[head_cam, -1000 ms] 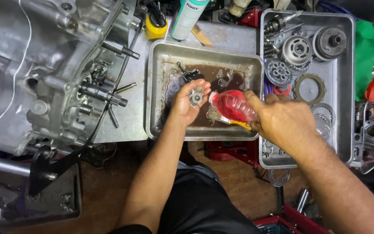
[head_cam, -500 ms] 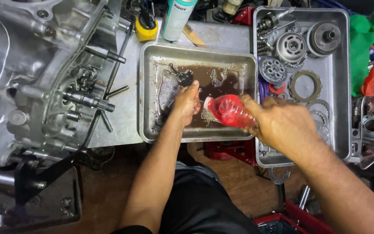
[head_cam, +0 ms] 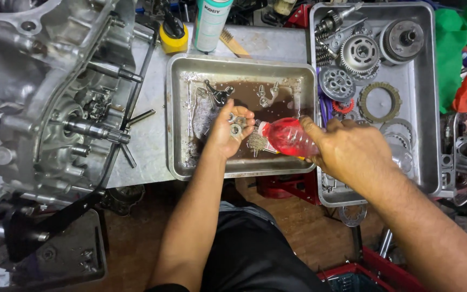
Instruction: Cleaning motorcycle engine components in a solvent tray using a brush and liquid
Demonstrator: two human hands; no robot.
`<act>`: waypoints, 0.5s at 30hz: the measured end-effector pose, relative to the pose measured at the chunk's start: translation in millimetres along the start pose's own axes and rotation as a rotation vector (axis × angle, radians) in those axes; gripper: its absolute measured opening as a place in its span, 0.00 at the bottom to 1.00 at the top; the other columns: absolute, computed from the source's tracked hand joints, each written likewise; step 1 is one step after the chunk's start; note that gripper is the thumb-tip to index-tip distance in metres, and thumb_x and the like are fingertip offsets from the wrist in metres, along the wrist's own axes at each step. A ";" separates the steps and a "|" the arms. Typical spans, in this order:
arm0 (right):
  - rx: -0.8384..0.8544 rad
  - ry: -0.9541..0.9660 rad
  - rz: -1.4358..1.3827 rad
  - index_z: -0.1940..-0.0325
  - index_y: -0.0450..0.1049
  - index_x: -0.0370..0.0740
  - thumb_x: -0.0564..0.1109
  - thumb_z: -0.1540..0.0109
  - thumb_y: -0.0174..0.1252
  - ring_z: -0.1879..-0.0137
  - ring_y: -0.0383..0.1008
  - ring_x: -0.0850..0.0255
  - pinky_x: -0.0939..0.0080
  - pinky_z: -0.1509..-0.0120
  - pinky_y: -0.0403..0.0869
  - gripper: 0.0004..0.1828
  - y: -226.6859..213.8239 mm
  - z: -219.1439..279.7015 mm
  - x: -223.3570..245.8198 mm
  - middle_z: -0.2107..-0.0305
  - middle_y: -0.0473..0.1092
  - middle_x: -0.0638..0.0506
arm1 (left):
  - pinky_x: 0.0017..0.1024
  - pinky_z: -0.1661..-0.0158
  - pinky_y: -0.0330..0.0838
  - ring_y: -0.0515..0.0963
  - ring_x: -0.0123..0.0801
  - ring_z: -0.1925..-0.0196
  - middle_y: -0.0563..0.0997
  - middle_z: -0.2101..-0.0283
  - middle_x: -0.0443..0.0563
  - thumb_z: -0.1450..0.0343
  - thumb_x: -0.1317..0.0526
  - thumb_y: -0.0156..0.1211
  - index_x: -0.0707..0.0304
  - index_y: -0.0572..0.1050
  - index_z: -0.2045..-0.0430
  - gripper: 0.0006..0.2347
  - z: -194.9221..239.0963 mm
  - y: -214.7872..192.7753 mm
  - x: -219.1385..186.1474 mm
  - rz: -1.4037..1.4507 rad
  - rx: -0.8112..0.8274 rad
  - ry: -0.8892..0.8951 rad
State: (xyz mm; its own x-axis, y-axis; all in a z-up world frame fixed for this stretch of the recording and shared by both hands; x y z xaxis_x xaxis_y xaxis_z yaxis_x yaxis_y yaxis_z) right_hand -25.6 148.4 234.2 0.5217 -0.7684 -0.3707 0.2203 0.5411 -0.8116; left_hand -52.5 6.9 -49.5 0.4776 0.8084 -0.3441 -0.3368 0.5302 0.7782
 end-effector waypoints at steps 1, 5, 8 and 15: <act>-0.010 -0.007 0.029 0.27 0.62 0.58 0.61 0.44 0.65 0.57 0.83 0.48 0.46 0.59 0.83 0.42 3.0 0.4 -0.4 0.64 0.78 0.43 | 0.30 0.65 0.85 0.87 0.37 0.66 0.86 0.66 0.59 0.26 0.42 0.54 0.61 0.79 0.73 0.21 -1.7 -1.2 2.5 0.093 -0.004 -0.032; -0.003 -0.015 0.029 0.31 0.67 0.58 0.62 0.45 0.67 0.58 0.84 0.49 0.47 0.61 0.83 0.38 4.8 -0.4 -0.8 0.65 0.79 0.43 | 0.38 0.57 0.85 0.88 0.43 0.60 0.86 0.60 0.61 0.28 0.43 0.53 0.61 0.82 0.67 0.20 -22.3 -16.8 15.7 0.173 0.041 -0.064; 0.021 -0.018 0.018 0.31 0.66 0.58 0.61 0.43 0.64 0.58 0.84 0.50 0.46 0.60 0.83 0.37 17.7 -1.6 -6.1 0.64 0.79 0.44 | 0.39 0.56 0.85 0.88 0.45 0.59 0.86 0.59 0.63 0.29 0.46 0.53 0.63 0.83 0.65 0.19 -25.1 -14.0 16.1 0.213 0.048 -0.048; 0.022 -0.020 -0.003 0.29 0.63 0.61 0.64 0.44 0.64 0.58 0.84 0.48 0.45 0.59 0.82 0.40 11.0 1.8 -8.3 0.64 0.79 0.43 | 0.38 0.57 0.86 0.87 0.46 0.60 0.86 0.59 0.64 0.29 0.48 0.54 0.65 0.82 0.61 0.19 -25.1 -6.0 13.9 0.310 0.081 -0.003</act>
Point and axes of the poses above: each hand's wrist, its own z-axis away from the middle knuckle, its own y-axis out of the palm, x = y × z, the point moved 5 cm from there along -z, towards the middle knuckle
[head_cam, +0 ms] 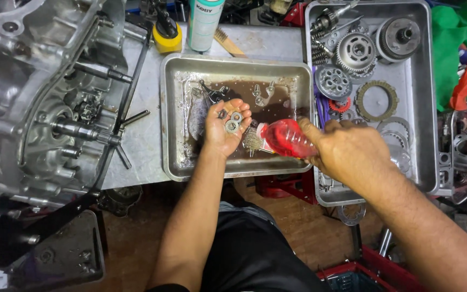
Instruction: Cleaning motorcycle engine components in a solvent tray using a brush and liquid
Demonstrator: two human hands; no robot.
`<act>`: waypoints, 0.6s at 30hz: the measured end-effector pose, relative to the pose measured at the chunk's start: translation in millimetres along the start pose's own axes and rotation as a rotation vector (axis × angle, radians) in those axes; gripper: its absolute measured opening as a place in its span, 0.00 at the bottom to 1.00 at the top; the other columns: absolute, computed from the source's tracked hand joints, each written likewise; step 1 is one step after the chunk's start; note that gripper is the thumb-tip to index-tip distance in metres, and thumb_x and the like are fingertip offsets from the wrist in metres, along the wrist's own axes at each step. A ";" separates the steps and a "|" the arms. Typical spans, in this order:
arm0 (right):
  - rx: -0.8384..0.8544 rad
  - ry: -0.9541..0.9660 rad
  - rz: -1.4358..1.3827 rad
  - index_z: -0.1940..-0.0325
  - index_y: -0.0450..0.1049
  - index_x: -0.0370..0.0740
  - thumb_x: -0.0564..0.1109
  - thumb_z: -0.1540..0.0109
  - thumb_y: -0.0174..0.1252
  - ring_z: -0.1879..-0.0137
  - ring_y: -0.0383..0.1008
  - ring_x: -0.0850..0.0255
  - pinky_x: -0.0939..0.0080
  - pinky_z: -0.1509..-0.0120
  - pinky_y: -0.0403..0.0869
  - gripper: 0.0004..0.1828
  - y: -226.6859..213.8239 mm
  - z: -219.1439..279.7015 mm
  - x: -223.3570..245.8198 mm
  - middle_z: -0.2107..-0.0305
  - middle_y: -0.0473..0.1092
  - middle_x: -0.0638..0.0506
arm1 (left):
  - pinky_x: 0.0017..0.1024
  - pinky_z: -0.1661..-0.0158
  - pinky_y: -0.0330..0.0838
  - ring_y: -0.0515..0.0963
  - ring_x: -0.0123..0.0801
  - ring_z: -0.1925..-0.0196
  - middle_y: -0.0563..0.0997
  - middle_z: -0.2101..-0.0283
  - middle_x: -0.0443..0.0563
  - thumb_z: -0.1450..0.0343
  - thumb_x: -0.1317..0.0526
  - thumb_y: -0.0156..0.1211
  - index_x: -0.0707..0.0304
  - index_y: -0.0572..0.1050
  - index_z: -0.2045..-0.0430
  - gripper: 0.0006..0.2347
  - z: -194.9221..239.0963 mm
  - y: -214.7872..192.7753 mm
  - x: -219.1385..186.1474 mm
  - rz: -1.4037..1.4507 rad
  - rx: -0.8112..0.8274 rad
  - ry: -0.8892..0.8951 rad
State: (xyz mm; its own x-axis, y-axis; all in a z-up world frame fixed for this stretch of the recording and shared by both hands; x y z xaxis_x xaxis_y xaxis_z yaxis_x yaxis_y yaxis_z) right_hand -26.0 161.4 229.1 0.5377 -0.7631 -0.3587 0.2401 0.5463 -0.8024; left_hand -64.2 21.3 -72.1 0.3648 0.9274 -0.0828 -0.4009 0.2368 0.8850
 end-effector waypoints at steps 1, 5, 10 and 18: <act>-0.005 -0.003 -0.007 0.29 0.64 0.60 0.64 0.43 0.63 0.58 0.83 0.47 0.45 0.58 0.82 0.39 1.1 -0.7 -0.7 0.65 0.78 0.43 | 0.34 0.60 0.86 0.87 0.43 0.62 0.86 0.61 0.61 0.28 0.49 0.54 0.64 0.82 0.60 0.18 -1.0 -0.4 0.1 -0.001 0.009 0.011; 0.040 -0.008 -0.029 0.28 0.64 0.59 0.62 0.44 0.65 0.57 0.83 0.48 0.45 0.58 0.82 0.40 -7.7 4.4 3.4 0.63 0.79 0.42 | 0.16 0.67 0.82 0.84 0.27 0.63 0.83 0.60 0.49 0.26 0.62 0.58 0.62 0.75 0.52 0.10 24.9 27.6 -11.5 -0.193 -0.019 0.100; 0.046 -0.016 -0.063 0.26 0.62 0.59 0.61 0.43 0.66 0.61 0.85 0.46 0.47 0.60 0.83 0.42 -24.8 5.3 1.5 0.64 0.79 0.39 | 0.16 0.94 0.53 0.61 0.23 0.96 0.66 0.91 0.48 0.21 0.45 0.47 0.61 0.69 0.85 0.23 38.4 31.9 -10.6 -0.670 -0.150 0.197; 0.091 0.015 -0.068 0.22 0.54 0.61 0.62 0.43 0.65 0.58 0.84 0.45 0.43 0.58 0.82 0.48 -12.6 -1.9 -4.2 0.60 0.79 0.40 | 0.16 0.81 0.65 0.76 0.27 0.76 0.81 0.71 0.55 0.26 0.56 0.64 0.63 0.75 0.59 0.10 29.7 14.9 -6.1 -0.739 -0.146 0.152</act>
Point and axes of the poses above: each hand's wrist, its own z-axis away from the middle knuckle, its own y-axis out of the palm, x = y × z, the point moved 5 cm from there along -z, towards the middle knuckle
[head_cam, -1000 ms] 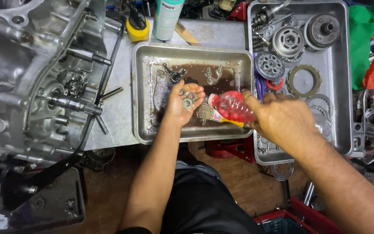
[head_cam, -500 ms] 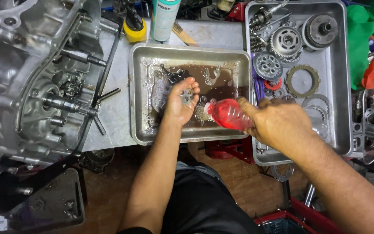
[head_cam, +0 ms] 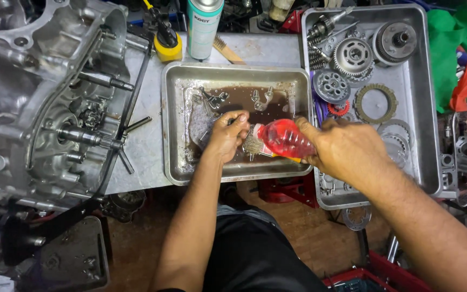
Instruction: Cleaning motorcycle engine components in a solvent tray using a brush and liquid
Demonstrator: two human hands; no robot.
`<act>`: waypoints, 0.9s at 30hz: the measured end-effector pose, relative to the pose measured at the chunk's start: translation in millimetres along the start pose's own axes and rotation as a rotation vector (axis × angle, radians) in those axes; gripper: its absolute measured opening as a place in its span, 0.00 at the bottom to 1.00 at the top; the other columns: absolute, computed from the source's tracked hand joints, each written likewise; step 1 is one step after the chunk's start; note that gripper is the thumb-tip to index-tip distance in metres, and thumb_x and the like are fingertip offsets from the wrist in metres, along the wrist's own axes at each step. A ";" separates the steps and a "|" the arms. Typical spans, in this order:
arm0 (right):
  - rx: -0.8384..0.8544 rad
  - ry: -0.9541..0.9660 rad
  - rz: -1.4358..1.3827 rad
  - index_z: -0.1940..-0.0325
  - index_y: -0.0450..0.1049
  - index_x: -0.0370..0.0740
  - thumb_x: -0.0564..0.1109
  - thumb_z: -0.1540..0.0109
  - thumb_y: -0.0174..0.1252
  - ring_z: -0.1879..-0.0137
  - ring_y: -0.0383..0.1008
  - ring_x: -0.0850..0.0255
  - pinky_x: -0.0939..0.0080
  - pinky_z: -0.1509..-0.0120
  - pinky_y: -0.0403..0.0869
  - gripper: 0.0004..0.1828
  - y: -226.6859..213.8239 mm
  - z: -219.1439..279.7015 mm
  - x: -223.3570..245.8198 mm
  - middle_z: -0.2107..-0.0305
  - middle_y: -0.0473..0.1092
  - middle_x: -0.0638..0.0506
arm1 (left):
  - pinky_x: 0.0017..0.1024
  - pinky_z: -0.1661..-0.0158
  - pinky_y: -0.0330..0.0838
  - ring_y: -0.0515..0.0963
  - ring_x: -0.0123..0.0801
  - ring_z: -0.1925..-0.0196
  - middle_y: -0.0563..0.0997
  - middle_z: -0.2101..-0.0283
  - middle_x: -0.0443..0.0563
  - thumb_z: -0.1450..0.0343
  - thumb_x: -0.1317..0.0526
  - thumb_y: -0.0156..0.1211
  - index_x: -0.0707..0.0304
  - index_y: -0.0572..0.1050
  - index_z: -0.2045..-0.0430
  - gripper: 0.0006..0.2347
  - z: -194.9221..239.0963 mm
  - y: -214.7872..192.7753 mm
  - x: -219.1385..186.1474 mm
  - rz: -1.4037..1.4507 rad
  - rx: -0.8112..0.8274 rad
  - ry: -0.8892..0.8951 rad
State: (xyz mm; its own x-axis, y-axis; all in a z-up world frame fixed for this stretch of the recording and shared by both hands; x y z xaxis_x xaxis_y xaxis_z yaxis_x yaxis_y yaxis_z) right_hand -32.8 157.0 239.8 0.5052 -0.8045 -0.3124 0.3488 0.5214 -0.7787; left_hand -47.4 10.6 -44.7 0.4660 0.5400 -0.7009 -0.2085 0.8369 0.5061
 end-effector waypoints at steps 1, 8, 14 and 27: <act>-0.006 0.023 -0.002 0.22 0.54 0.62 0.63 0.43 0.64 0.58 0.85 0.44 0.42 0.57 0.82 0.47 -1.3 -2.2 -1.2 0.60 0.79 0.41 | 0.14 0.88 0.61 0.74 0.25 0.84 0.79 0.78 0.56 0.27 0.56 0.66 0.66 0.76 0.60 0.11 -1.3 -1.9 1.2 -0.042 -0.032 0.047; -0.053 -0.002 0.050 0.25 0.60 0.61 0.64 0.44 0.64 0.60 0.85 0.48 0.44 0.58 0.82 0.44 2.0 -9.3 -4.3 0.59 0.79 0.44 | 0.16 0.86 0.61 0.72 0.25 0.84 0.76 0.82 0.51 0.24 0.55 0.58 0.63 0.75 0.69 0.11 -5.8 -9.0 7.5 -0.148 -0.008 -0.028; -0.085 -0.040 0.115 0.29 0.64 0.61 0.67 0.46 0.64 0.57 0.84 0.49 0.45 0.58 0.82 0.42 2.6 -11.1 -6.7 0.62 0.79 0.46 | 0.19 0.76 0.70 0.77 0.28 0.71 0.79 0.66 0.55 0.24 0.65 0.56 0.70 0.74 0.49 0.11 11.6 7.3 -25.6 -0.029 0.050 -0.047; -0.082 -0.086 0.148 0.28 0.64 0.63 0.66 0.46 0.65 0.62 0.85 0.52 0.47 0.58 0.82 0.42 -1.5 -18.8 -17.9 0.64 0.80 0.47 | 0.35 0.48 0.81 0.86 0.41 0.53 0.86 0.54 0.58 0.26 0.49 0.55 0.62 0.81 0.57 0.16 -27.4 -12.9 3.4 0.672 0.080 -0.054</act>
State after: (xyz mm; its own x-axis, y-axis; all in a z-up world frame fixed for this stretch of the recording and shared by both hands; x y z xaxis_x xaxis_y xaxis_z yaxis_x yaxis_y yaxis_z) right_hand -57.2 165.3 236.3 0.6129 -0.6915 -0.3824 0.2013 0.6047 -0.7706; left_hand -66.7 4.1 -67.4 0.3000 0.9336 -0.1959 -0.4046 0.3105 0.8602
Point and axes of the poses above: each hand's wrist, its own z-axis away from the middle knuckle, its own y-axis out of the palm, x = y × z, the point moved 5 cm from there along -z, towards the middle knuckle
